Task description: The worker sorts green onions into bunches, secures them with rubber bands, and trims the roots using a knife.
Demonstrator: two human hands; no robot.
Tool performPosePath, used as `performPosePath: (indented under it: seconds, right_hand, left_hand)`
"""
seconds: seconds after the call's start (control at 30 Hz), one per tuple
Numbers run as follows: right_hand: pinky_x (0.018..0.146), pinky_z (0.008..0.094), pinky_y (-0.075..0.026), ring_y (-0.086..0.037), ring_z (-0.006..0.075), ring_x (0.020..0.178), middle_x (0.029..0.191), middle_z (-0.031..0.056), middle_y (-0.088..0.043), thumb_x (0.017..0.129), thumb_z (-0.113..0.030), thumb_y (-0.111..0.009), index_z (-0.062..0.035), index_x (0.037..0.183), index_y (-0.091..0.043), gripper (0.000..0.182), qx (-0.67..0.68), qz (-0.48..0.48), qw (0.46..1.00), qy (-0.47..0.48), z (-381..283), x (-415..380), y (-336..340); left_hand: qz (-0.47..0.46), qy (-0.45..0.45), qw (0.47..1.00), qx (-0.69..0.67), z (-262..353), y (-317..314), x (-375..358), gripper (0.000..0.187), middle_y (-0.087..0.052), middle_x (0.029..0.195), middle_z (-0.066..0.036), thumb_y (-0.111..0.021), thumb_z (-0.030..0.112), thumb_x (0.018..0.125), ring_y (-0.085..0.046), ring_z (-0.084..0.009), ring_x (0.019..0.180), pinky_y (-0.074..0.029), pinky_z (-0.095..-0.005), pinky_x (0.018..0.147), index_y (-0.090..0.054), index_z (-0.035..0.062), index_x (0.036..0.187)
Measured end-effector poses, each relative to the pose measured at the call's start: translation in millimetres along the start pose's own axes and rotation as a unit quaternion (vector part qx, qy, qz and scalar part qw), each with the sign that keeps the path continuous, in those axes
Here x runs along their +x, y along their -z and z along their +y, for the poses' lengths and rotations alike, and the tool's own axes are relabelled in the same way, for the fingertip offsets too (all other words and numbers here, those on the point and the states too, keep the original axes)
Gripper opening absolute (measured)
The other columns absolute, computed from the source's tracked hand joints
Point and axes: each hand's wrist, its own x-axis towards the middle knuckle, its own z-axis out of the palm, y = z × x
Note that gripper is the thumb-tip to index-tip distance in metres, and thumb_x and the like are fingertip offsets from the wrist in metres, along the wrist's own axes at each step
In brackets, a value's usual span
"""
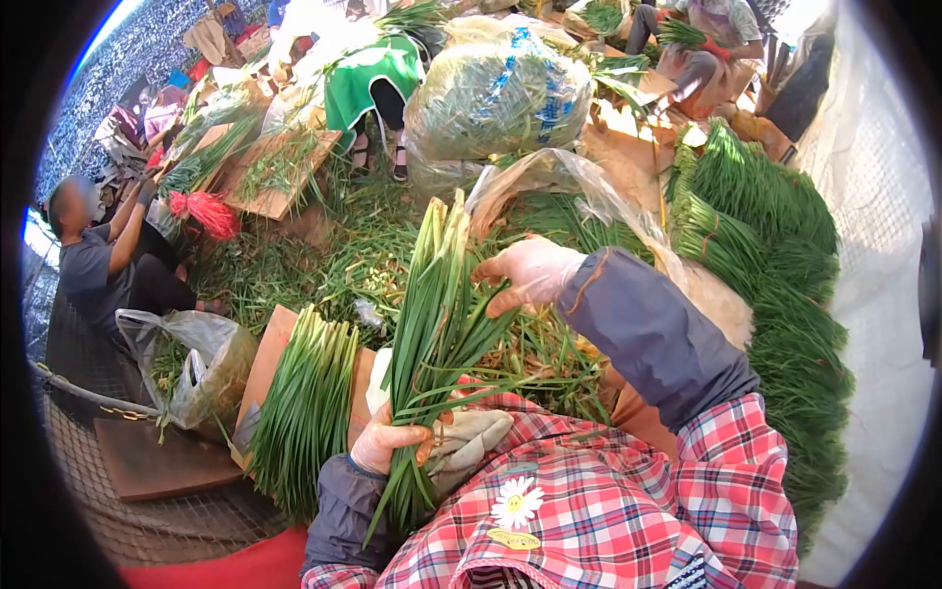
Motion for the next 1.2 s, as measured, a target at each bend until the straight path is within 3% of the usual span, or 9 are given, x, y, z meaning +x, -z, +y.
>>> performPosePath:
  seconds: [0.3,0.47,0.7,0.77,0.8,0.87,0.97,1.1,1.2]
  right_hand:
    - [0.071,0.0348,-0.048,-0.063,0.0270,0.080,0.082,0.0109,-0.067,0.073,-0.027,-0.069,-0.0092,0.090,-0.068,0.025,0.065,-0.009,0.997,0.043,-3,5,-27]
    - [0.062,0.0357,-0.046,-0.063,0.0228,0.065,0.063,0.0074,-0.062,0.065,-0.021,-0.059,-0.0125,0.062,-0.064,0.010,-0.295,0.231,0.923,0.083,-3,14,-41]
    - [0.054,0.0412,-0.048,-0.063,0.0295,0.060,0.061,0.0123,-0.061,0.075,-0.020,-0.056,-0.0090,0.065,-0.060,0.015,-0.283,0.349,0.881,-0.149,86,-32,-17]
    - [0.058,0.0361,-0.051,-0.067,0.0242,0.072,0.073,0.0098,-0.067,0.076,-0.016,-0.058,-0.0118,0.082,-0.069,0.014,-0.352,0.086,0.871,-0.331,128,-47,-35]
    - [0.065,0.0351,-0.052,-0.067,0.0229,0.079,0.083,0.0080,-0.069,0.078,-0.016,-0.058,-0.0132,0.091,-0.071,0.018,-0.341,-0.061,0.876,-0.336,136,-53,-46]
    - [0.069,0.0375,-0.052,-0.066,0.0227,0.088,0.092,0.0061,-0.069,0.080,-0.017,-0.057,-0.0147,0.091,-0.071,0.019,-0.321,-0.139,0.865,-0.359,123,-50,-77]
    - [0.068,0.0372,-0.052,-0.065,0.0227,0.091,0.096,0.0064,-0.068,0.080,-0.020,-0.056,-0.0146,0.093,-0.071,0.020,-0.305,-0.226,0.883,-0.276,103,-43,-116]
    - [0.067,0.0383,-0.051,-0.065,0.0197,0.089,0.092,0.0038,-0.069,0.079,-0.021,-0.057,-0.0157,0.095,-0.071,0.022,-0.329,-0.258,0.868,-0.268,142,-44,-217]
    - [0.068,0.0387,-0.051,-0.066,0.0239,0.084,0.089,0.0073,-0.068,0.079,-0.025,-0.057,-0.0141,0.091,-0.071,0.022,-0.271,-0.285,0.879,-0.271,141,-33,-216]
  left_hand:
    - [-0.013,0.000,1.000,-0.009,-10,8,-5,0.058,-0.058,0.103,-0.015,-0.063,0.008,0.069,-0.056,-0.0159,0.052,-0.045,-0.0257,0.048,-0.044,-0.0036,0.123]
    - [0.017,0.000,1.000,-0.018,-13,3,-8,0.058,-0.059,0.098,-0.014,-0.065,0.009,0.068,-0.055,-0.0140,0.052,-0.045,-0.0242,0.047,-0.045,-0.0022,0.121]
    - [0.077,0.018,0.997,0.001,-15,26,-29,0.055,-0.059,0.098,-0.013,-0.066,0.012,0.066,-0.055,-0.0143,0.051,-0.045,-0.0251,0.045,-0.047,-0.0019,0.116]
    - [0.115,-0.020,0.993,-0.003,-10,16,-36,0.051,-0.059,0.079,-0.011,-0.066,0.013,0.066,-0.052,-0.0138,0.047,-0.042,-0.0248,0.043,-0.049,-0.0039,0.112]
    - [0.114,-0.018,0.993,-0.001,-11,23,-38,0.050,-0.058,0.072,-0.011,-0.066,0.013,0.066,-0.051,-0.0136,0.046,-0.041,-0.0246,0.042,-0.049,-0.0047,0.110]
    - [0.126,-0.029,0.991,0.019,-11,28,-38,0.046,-0.051,0.053,-0.007,-0.066,0.015,0.067,-0.049,-0.0127,0.043,-0.036,-0.0235,0.041,-0.050,-0.0072,0.105]
    - [0.137,-0.049,0.989,0.018,-7,29,-44,0.047,-0.051,0.053,-0.007,-0.066,0.016,0.067,-0.049,-0.0128,0.044,-0.036,-0.0234,0.040,-0.051,-0.0076,0.104]
    - [0.120,-0.094,0.988,-0.003,3,42,-64,0.063,-0.057,0.099,-0.019,-0.067,0.012,0.064,-0.053,-0.0170,0.049,-0.044,-0.0269,0.044,-0.042,-0.0028,0.120]
    - [0.130,-0.120,0.984,-0.004,9,46,-74,0.063,-0.057,0.098,-0.020,-0.068,0.011,0.063,-0.053,-0.0174,0.048,-0.044,-0.0267,0.044,-0.042,-0.0023,0.119]
